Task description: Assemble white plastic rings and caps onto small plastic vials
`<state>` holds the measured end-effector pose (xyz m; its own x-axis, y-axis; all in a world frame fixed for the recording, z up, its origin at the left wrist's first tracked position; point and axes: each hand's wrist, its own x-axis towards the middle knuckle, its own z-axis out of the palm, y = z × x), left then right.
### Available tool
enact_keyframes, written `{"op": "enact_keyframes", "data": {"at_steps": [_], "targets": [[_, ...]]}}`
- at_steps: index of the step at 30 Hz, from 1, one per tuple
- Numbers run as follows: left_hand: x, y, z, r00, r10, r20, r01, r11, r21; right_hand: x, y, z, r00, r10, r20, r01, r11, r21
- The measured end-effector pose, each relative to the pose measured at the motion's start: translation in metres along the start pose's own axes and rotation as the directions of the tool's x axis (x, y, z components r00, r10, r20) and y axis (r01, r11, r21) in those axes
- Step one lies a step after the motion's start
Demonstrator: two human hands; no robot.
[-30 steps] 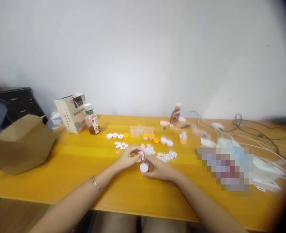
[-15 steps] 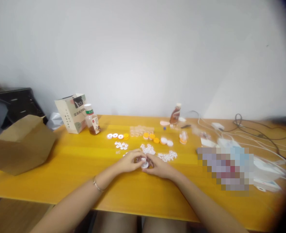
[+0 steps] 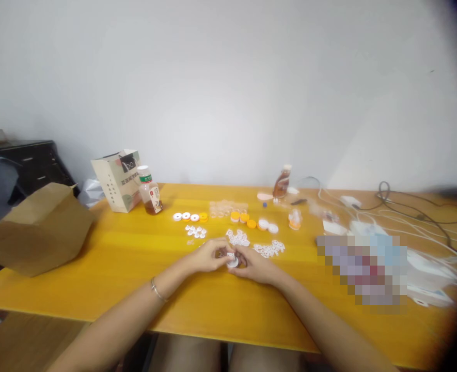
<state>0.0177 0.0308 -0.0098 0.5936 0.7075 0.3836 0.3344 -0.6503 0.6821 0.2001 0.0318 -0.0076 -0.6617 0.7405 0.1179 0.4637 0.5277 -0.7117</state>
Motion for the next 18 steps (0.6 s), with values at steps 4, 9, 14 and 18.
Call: {"op": "enact_keyframes", "data": {"at_steps": [4, 9, 14, 18], "targets": [[0.0009, 0.0009, 0.0004, 1.0, -0.021, 0.007, 0.021, 1.0, 0.004, 0.0001, -0.0022, -0.0002, 1.0, -0.006, -0.001, 0.006, 1.0, 0.008], [0.0027, 0.0023, 0.001, 0.997, -0.055, 0.05, 0.053, 0.998, 0.035, 0.0008, -0.0034, -0.0002, 1.0, -0.024, -0.002, 0.024, 1.0, 0.0], [0.0017, 0.0007, 0.0018, 0.999, -0.037, 0.039, 0.035, 0.999, 0.039, 0.0014, -0.0005, 0.0018, 1.0, -0.019, -0.007, 0.019, 1.0, -0.014], [-0.0005, -0.0012, 0.0039, 1.0, -0.025, -0.002, 0.025, 0.998, 0.055, 0.0015, 0.0015, 0.0014, 1.0, -0.014, -0.014, 0.013, 0.999, -0.032]]}}
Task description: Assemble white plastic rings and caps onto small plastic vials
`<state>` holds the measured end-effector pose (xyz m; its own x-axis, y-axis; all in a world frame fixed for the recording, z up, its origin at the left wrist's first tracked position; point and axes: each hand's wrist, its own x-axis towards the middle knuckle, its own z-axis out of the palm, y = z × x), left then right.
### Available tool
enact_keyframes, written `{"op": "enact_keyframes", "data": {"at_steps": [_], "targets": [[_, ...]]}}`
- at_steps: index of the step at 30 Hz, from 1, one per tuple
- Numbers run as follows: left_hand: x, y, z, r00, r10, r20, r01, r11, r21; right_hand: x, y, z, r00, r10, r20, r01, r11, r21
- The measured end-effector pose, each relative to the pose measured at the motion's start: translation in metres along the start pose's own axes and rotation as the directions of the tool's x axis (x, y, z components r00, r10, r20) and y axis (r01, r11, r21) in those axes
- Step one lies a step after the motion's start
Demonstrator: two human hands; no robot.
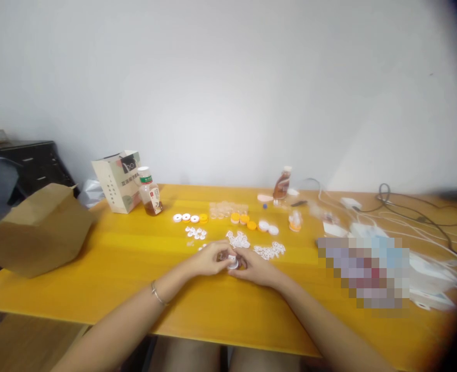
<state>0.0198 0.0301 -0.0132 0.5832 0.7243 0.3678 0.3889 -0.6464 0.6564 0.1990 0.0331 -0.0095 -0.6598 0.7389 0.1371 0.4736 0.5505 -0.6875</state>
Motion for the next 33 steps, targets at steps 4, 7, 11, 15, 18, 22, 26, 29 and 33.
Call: {"op": "enact_keyframes", "data": {"at_steps": [4, 7, 11, 15, 18, 22, 26, 29, 33], "targets": [[-0.001, 0.0, 0.0, 0.999, -0.016, -0.042, 0.016, 1.0, -0.005, 0.0, 0.0, -0.002, 1.0, 0.002, 0.021, -0.003, 0.999, 0.048], [0.0, 0.001, -0.001, 0.995, -0.038, -0.093, 0.036, 0.999, -0.028, 0.001, 0.001, -0.002, 0.999, 0.035, 0.016, -0.037, 0.987, 0.155], [0.0, 0.001, -0.001, 0.991, -0.07, -0.116, 0.059, 0.994, -0.095, 0.003, 0.003, 0.0, 0.998, 0.065, 0.016, -0.067, 0.957, 0.281], [0.005, -0.012, -0.007, 0.953, -0.097, -0.288, 0.086, 0.995, -0.051, 0.003, 0.0, 0.0, 0.987, 0.159, -0.004, -0.152, 0.947, 0.283], [0.015, -0.027, -0.021, 0.899, -0.094, -0.428, 0.184, 0.968, 0.172, 0.002, -0.004, -0.001, 0.977, 0.215, -0.015, -0.202, 0.936, 0.288], [0.039, -0.045, -0.041, 0.926, -0.119, -0.359, 0.3, 0.809, 0.506, 0.001, -0.007, -0.002, 0.978, 0.207, -0.003, -0.197, 0.937, 0.29], [0.062, -0.059, -0.045, 0.924, -0.19, -0.332, 0.368, 0.68, 0.634, 0.0, -0.007, -0.003, 0.983, 0.181, -0.005, -0.172, 0.943, 0.283], [0.071, -0.068, -0.04, 0.915, -0.207, -0.345, 0.391, 0.662, 0.64, 0.0, -0.008, -0.003, 0.985, 0.174, 0.003, -0.168, 0.942, 0.291], [0.074, -0.072, -0.034, 0.913, -0.205, -0.352, 0.396, 0.649, 0.649, 0.0, -0.007, -0.003, 0.984, 0.177, 0.012, -0.172, 0.936, 0.307]]}}
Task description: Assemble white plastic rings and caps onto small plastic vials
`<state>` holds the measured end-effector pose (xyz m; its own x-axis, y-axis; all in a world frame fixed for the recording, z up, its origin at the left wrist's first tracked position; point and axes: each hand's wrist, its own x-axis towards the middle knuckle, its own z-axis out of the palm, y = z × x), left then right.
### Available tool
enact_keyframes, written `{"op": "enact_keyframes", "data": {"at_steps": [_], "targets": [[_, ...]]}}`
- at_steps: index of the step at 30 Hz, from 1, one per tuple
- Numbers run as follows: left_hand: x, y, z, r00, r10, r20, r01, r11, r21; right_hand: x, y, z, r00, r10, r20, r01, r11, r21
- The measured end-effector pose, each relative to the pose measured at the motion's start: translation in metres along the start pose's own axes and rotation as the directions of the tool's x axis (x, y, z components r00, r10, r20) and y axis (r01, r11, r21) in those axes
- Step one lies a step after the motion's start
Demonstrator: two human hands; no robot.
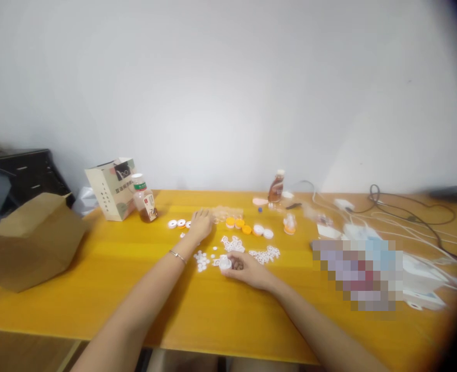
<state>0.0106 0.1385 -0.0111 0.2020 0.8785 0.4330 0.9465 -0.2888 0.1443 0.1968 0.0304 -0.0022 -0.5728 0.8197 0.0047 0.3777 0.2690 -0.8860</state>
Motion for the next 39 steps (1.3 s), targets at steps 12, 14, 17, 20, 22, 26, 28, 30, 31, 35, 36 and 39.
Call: {"op": "enact_keyframes", "data": {"at_steps": [12, 14, 17, 20, 22, 26, 28, 30, 31, 35, 36, 39], "targets": [[-0.023, 0.022, -0.027, 0.994, -0.012, -0.109, -0.007, 0.985, -0.174, -0.001, -0.002, 0.002, 0.998, 0.058, -0.016, -0.054, 0.984, 0.169], [-0.037, 0.029, -0.036, 0.988, 0.007, -0.152, -0.074, 0.895, -0.441, 0.0, -0.001, 0.002, 0.996, 0.081, -0.046, -0.068, 0.969, 0.238], [-0.06, 0.042, -0.047, 0.975, -0.061, -0.215, -0.114, 0.689, -0.715, 0.003, 0.003, 0.0, 0.986, 0.116, -0.122, -0.073, 0.948, 0.309], [-0.078, 0.05, -0.048, 0.977, -0.077, -0.201, -0.128, 0.543, -0.83, 0.006, 0.005, -0.003, 0.986, 0.1, -0.133, -0.046, 0.932, 0.359], [-0.085, 0.054, -0.045, 0.986, -0.023, -0.165, -0.129, 0.522, -0.843, 0.007, 0.006, -0.004, 0.995, 0.049, -0.084, -0.012, 0.921, 0.389], [-0.087, 0.056, -0.039, 0.99, 0.058, -0.126, -0.136, 0.591, -0.795, 0.008, 0.007, -0.005, 0.999, -0.017, -0.044, 0.034, 0.906, 0.422], [-0.087, 0.056, -0.039, 0.989, 0.085, -0.125, -0.151, 0.628, -0.763, 0.008, 0.006, -0.005, 0.999, -0.021, -0.044, 0.037, 0.906, 0.421], [-0.088, 0.056, -0.041, 0.987, 0.102, -0.122, -0.159, 0.654, -0.739, 0.007, 0.006, -0.004, 0.998, -0.024, -0.053, 0.044, 0.91, 0.412], [-0.088, 0.056, -0.042, 0.988, 0.102, -0.118, -0.156, 0.662, -0.733, 0.007, 0.006, -0.004, 0.998, -0.026, -0.062, 0.049, 0.912, 0.406], [-0.089, 0.053, -0.044, 0.992, 0.097, -0.079, -0.123, 0.663, -0.739, 0.009, 0.008, -0.004, 0.994, -0.025, -0.108, 0.061, 0.933, 0.353], [-0.089, 0.052, -0.044, 0.993, 0.095, -0.067, -0.113, 0.657, -0.746, 0.009, 0.009, -0.003, 0.994, -0.018, -0.106, 0.054, 0.938, 0.343], [-0.087, 0.05, -0.042, 0.995, 0.095, -0.034, -0.088, 0.645, -0.759, 0.01, 0.013, -0.001, 0.997, 0.007, -0.073, 0.02, 0.934, 0.357]]}}
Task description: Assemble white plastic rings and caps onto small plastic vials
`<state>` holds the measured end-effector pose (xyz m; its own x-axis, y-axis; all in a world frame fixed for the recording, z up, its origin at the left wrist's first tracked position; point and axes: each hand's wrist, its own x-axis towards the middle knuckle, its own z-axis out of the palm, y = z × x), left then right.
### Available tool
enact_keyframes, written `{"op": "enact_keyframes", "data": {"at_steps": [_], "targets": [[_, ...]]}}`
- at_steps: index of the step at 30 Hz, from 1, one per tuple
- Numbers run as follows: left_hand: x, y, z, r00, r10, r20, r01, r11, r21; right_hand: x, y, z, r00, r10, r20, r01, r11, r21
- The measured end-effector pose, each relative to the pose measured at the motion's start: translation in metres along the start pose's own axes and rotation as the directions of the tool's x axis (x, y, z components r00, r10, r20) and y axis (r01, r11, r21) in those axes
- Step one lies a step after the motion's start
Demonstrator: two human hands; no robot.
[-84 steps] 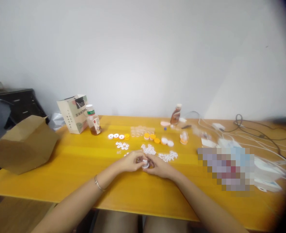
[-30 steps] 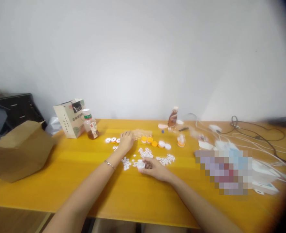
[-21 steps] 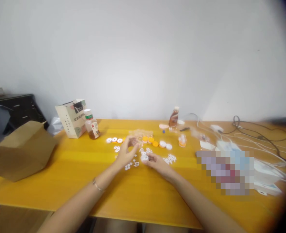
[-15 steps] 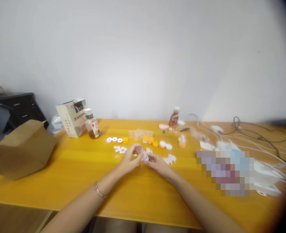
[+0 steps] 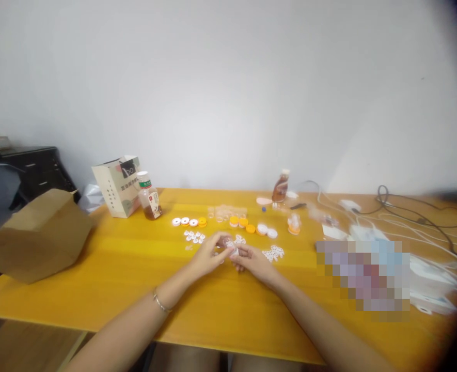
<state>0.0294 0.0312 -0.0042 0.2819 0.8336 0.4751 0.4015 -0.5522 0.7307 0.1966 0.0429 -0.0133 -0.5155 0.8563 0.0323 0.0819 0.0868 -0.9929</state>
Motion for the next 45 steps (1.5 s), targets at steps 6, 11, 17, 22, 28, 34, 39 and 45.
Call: {"op": "enact_keyframes", "data": {"at_steps": [6, 11, 17, 22, 28, 34, 39, 45], "targets": [[0.001, 0.0, -0.001, 1.0, -0.001, 0.002, 0.001, 1.0, 0.002, 0.0, 0.001, 0.003, 0.999, -0.02, -0.032, 0.02, 1.0, -0.002], [0.002, 0.002, 0.0, 1.0, -0.008, -0.023, 0.007, 1.0, -0.024, -0.001, -0.003, 0.003, 0.996, -0.079, -0.048, 0.071, 0.987, -0.143], [0.002, 0.003, 0.005, 0.997, -0.015, -0.077, 0.015, 1.0, -0.005, -0.003, -0.006, 0.007, 0.973, -0.204, -0.106, 0.157, 0.925, -0.345], [0.0, 0.003, 0.009, 0.986, -0.066, -0.154, 0.068, 0.998, 0.011, -0.005, -0.002, 0.011, 0.953, -0.268, -0.144, 0.171, 0.863, -0.475], [0.0, 0.008, 0.007, 0.979, -0.102, -0.175, 0.098, 0.995, -0.028, -0.006, -0.009, 0.012, 0.969, -0.217, -0.119, 0.155, 0.907, -0.391], [0.005, 0.007, 0.004, 0.988, -0.152, 0.007, 0.147, 0.943, -0.297, -0.007, -0.025, 0.006, 0.996, -0.084, 0.027, 0.088, 0.977, -0.194], [0.007, -0.001, 0.005, 0.982, -0.187, 0.03, 0.186, 0.927, -0.327, -0.008, -0.023, 0.006, 0.998, -0.057, 0.026, 0.06, 0.989, -0.135], [0.006, 0.001, 0.01, 0.963, -0.226, -0.148, 0.193, 0.958, -0.212, -0.007, -0.018, 0.014, 0.986, -0.124, -0.113, 0.095, 0.967, -0.236]]}}
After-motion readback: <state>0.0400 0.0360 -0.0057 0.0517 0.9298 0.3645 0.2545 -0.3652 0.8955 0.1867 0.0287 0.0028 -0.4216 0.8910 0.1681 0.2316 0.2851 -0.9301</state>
